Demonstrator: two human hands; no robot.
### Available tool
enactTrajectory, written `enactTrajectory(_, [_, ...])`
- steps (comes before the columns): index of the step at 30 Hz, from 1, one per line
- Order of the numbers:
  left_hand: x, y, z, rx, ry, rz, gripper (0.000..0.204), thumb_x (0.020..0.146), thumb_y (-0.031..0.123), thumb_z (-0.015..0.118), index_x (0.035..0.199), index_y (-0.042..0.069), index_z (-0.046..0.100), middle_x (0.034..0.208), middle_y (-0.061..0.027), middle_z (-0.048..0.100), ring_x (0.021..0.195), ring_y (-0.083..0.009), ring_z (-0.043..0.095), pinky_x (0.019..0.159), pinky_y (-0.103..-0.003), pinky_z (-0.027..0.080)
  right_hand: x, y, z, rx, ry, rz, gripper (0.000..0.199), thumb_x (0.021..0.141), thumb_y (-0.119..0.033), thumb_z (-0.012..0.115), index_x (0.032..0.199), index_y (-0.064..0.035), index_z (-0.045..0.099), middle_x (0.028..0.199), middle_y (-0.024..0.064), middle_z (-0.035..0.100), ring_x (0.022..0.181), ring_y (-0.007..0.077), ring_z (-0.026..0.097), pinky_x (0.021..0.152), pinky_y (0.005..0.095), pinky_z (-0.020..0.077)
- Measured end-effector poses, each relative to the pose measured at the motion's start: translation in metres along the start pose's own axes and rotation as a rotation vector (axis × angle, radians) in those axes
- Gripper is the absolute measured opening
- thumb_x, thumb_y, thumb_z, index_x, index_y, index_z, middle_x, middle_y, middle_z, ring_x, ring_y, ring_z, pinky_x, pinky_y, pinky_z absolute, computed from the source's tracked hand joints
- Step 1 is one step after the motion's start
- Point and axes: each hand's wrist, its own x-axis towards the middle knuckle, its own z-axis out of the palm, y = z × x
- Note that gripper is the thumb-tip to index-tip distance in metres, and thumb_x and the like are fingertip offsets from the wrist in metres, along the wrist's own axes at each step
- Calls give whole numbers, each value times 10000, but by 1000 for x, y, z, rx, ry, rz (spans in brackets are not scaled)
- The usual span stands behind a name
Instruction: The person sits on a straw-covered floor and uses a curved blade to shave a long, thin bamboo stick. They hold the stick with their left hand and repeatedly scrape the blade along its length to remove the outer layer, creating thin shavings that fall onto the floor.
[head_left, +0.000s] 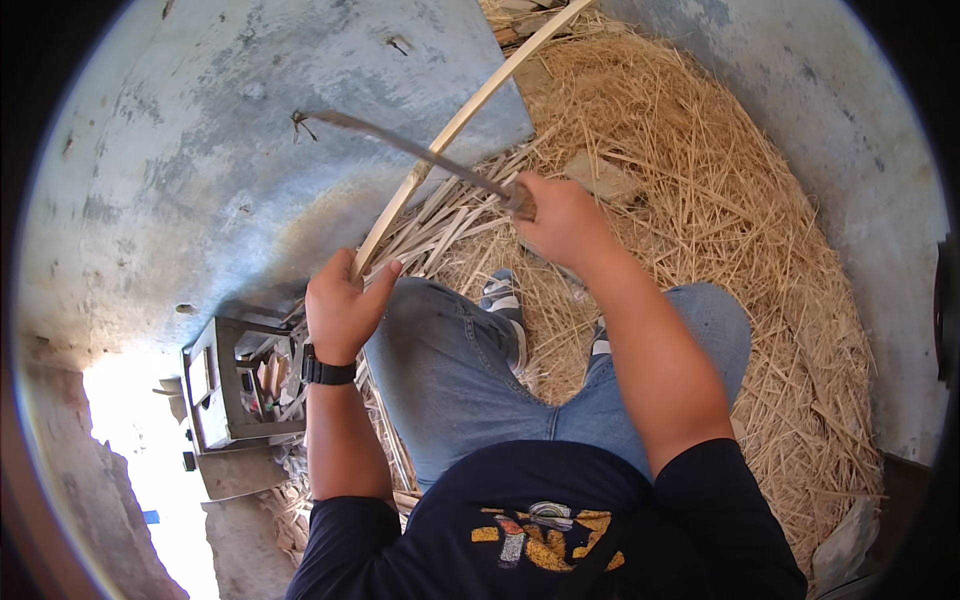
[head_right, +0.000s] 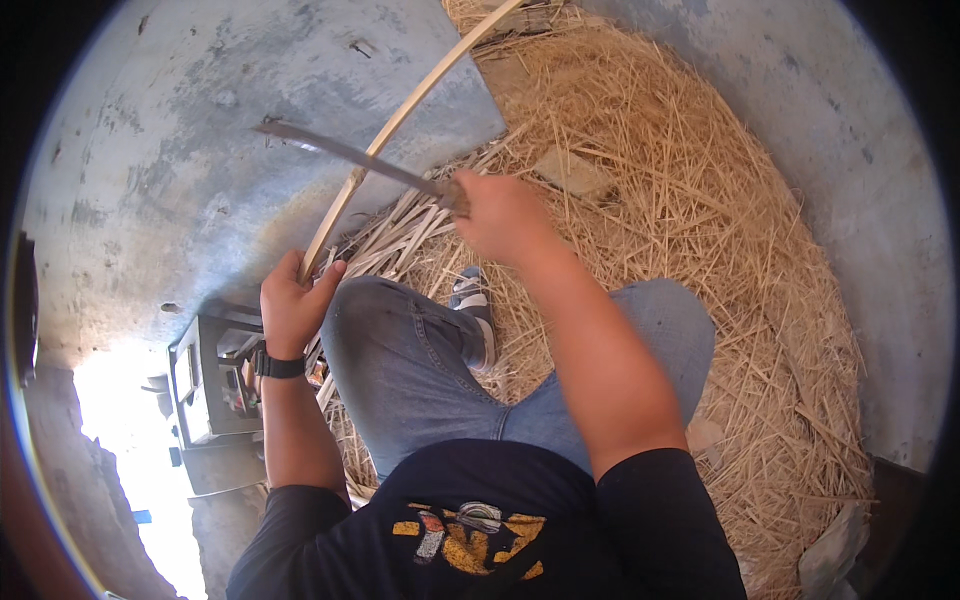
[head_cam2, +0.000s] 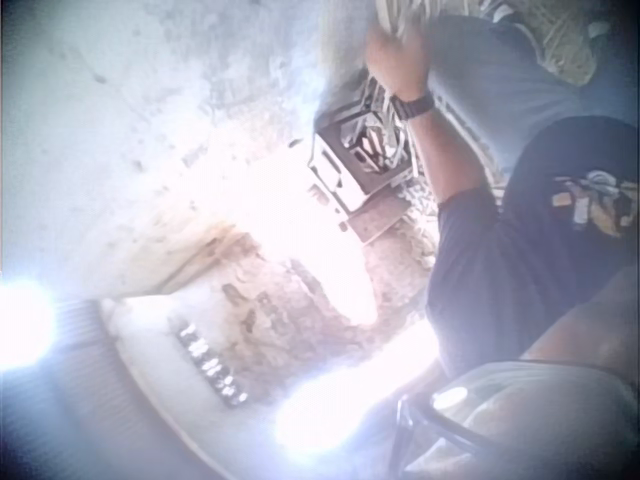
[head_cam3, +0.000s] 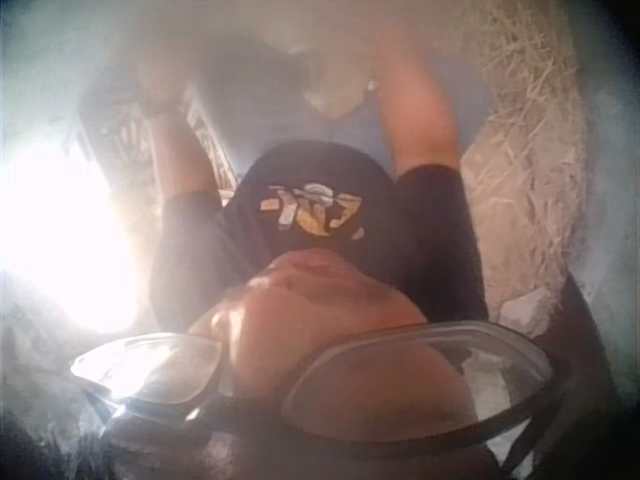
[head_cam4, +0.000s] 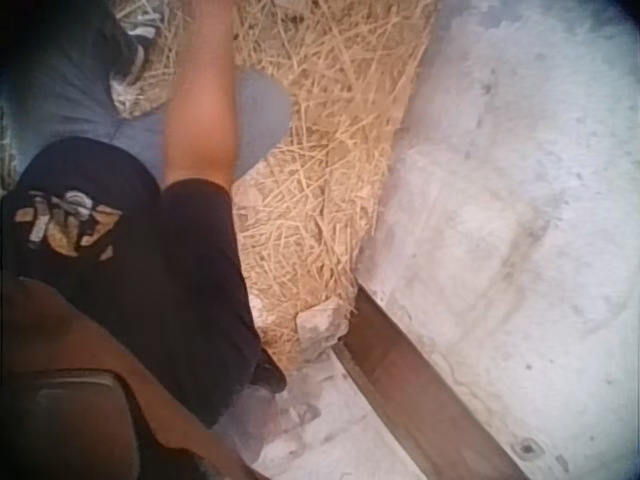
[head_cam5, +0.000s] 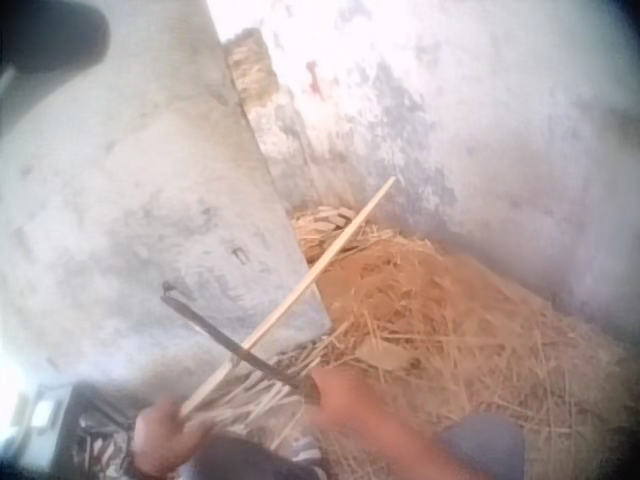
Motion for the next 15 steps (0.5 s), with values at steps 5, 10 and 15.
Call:
enactTrajectory(5, [-7,4,6,-1,38,203,497,815,400,856,773,-9,577,633,-180,586,544,-322,550,545,-402,454,-4,-15,6,-195,-82,-121,279,789,-131,756,1058,-86,696,892,196,726,832,360,717,746,462,560])
enactTrajectory(10, [-15,-4,-18,42,7,69,477,834,377,856,786,-14,587,656,-137,617,584,-194,552,575,-351,462,10,26,-6,140,294,125,305,804,-139,749,1099,-80,696,941,179,745,869,332,737,792,454,574])
enactTrajectory(15, [-25,-11,-21,46,-11,15,509,820,401,853,751,-5,555,619,-164,567,546,-278,532,553,-388,448,0,0,-3,-6,94,66,326,812,-179,762,1099,-61,663,929,175,738,899,396,718,783,485,566])
